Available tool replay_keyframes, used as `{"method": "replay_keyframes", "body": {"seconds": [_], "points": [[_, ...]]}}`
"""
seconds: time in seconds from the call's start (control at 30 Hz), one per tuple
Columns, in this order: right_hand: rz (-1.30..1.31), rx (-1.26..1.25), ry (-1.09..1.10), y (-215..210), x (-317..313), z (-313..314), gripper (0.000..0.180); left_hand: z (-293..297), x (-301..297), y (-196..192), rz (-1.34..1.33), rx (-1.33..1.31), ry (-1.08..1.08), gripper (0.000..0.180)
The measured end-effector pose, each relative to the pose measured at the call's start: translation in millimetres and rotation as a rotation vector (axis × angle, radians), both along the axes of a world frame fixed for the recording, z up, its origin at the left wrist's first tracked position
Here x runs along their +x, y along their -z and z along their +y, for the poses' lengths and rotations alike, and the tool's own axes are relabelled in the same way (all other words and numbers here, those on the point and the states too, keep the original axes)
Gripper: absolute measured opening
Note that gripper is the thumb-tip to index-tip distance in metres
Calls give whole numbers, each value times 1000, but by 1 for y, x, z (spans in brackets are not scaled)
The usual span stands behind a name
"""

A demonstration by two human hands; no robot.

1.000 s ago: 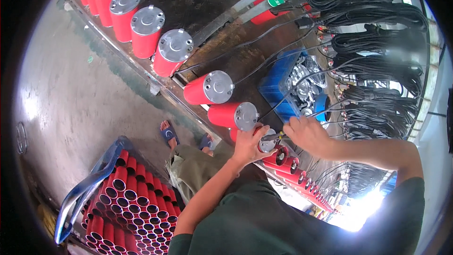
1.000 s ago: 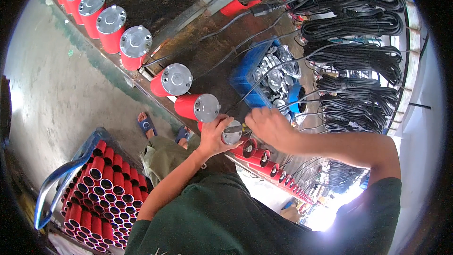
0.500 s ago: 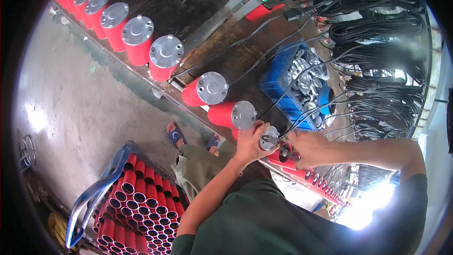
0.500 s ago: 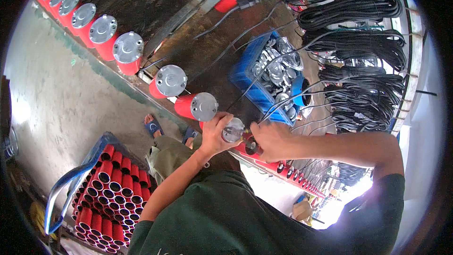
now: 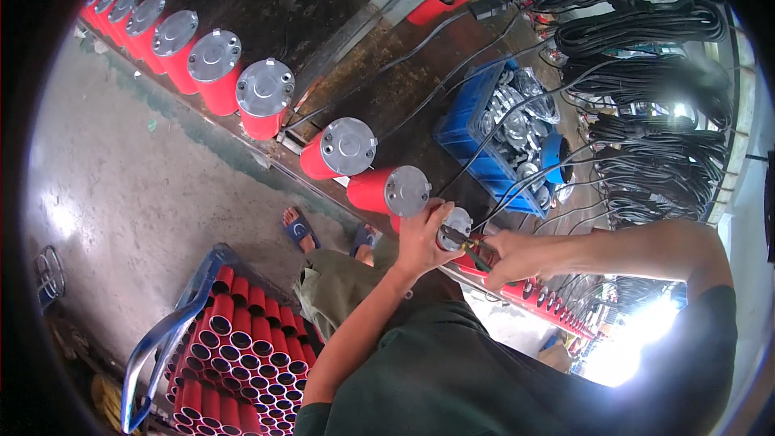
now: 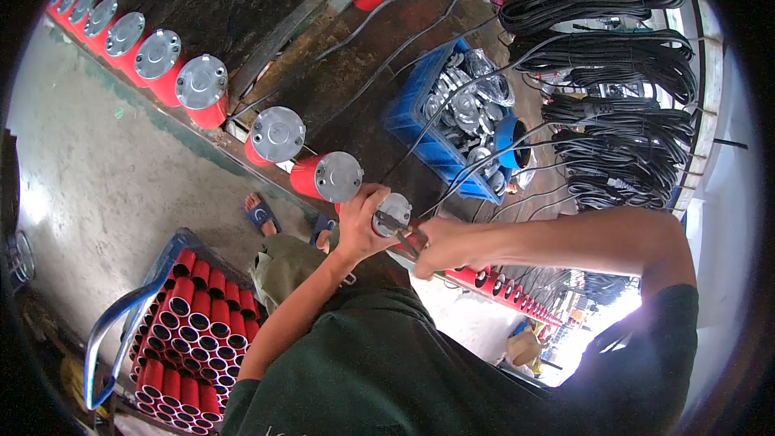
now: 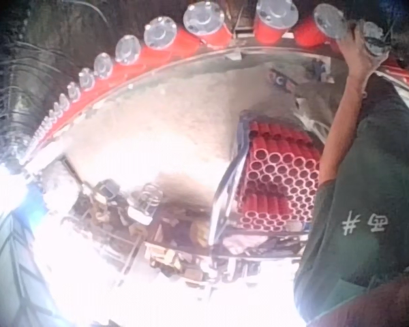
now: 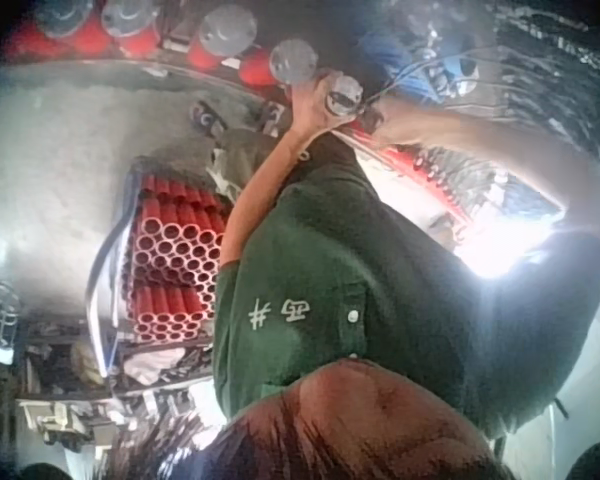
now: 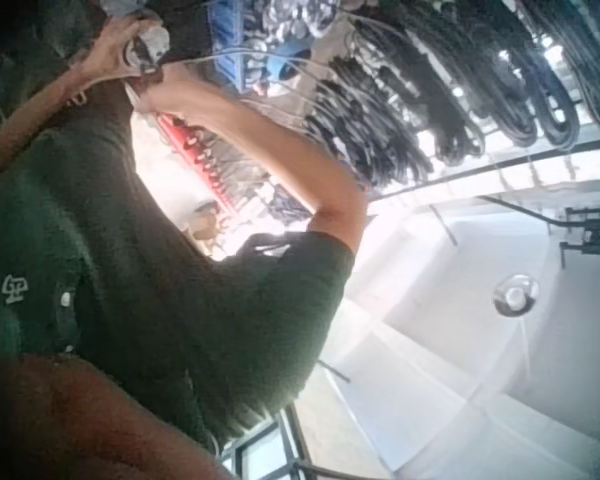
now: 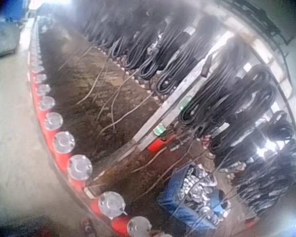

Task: The person inserts metal disks into red cylindrical housings, presses them in using a hand tool, and then attaches long black cables to the assembled units.

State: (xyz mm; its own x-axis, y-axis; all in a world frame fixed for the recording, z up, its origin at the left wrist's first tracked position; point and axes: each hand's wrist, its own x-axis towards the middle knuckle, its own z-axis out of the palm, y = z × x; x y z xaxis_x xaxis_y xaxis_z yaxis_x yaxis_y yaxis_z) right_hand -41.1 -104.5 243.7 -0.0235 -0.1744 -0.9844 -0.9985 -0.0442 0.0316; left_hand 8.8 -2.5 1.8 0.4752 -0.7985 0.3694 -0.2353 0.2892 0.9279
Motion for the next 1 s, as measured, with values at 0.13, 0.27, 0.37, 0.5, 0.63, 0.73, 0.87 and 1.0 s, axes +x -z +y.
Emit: {"method": "replay_keyframes", "body": {"seconds": [0.13,0.27,0.37,0.5,0.63,0.73,0.87,1.0], "points": [[181,146,672,12,1,19,19,-3,-3,-6,-13,-9,-20,86],[-44,260,1251,12,8,45,13,-6,-8,-3,3,-30,-3,84],[-200,374,1609,13,15,40,17,3,-18,12,112,-35,-25,70],[-347,481,1810,16,10,55,27,19,-48,67,365,-137,-55,53],[-599,575,1616,11,-78,51,24,10,-34,24,220,151,26,70],[-971,386,1195,13,-179,36,37,9,-33,-29,256,176,73,75],[-822,-504,657,38,-298,-5,85,24,-11,-32,203,343,-21,58],[-833,-912,378,80,-389,-64,86,18,-4,-46,639,242,47,50]]}}
